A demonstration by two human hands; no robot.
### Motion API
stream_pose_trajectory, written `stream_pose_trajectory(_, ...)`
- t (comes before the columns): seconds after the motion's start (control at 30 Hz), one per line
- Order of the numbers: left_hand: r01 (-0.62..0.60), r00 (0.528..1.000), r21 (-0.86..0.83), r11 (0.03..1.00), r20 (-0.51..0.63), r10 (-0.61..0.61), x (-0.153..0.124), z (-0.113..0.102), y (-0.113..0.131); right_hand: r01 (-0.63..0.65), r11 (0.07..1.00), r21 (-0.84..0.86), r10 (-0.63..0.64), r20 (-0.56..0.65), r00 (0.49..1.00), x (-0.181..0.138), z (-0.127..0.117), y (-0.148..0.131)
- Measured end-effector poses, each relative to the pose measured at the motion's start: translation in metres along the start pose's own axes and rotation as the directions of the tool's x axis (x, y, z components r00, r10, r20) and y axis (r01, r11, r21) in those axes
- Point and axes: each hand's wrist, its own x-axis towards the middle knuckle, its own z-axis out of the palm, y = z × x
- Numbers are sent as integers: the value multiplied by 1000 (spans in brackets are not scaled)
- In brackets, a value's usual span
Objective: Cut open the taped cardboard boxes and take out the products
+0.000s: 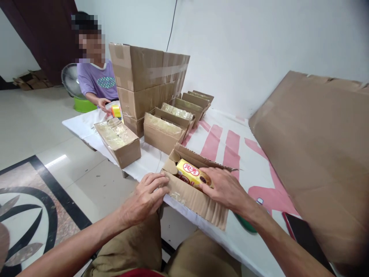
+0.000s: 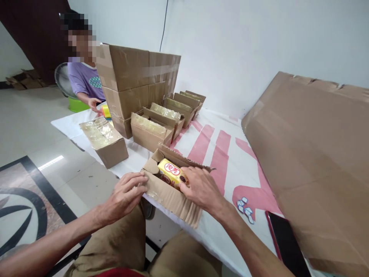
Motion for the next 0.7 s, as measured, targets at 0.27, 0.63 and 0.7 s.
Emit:
stream_pose_trajectory(0.27,-7,996,-26,1000,-92,4,10,19,2,-77,813,577,337,-360,870,-37,-48,22)
stream_pose_trajectory(0.63,209,956,-846,491,71,-284,134,-52,8,120,743,659,252,-442,861,-45,-140,-1)
stream_pose_trajectory(0.7,191,947,-912,362,75,-311,146,-56,14,165,750,640,231,-488,842,-46,-150,-3)
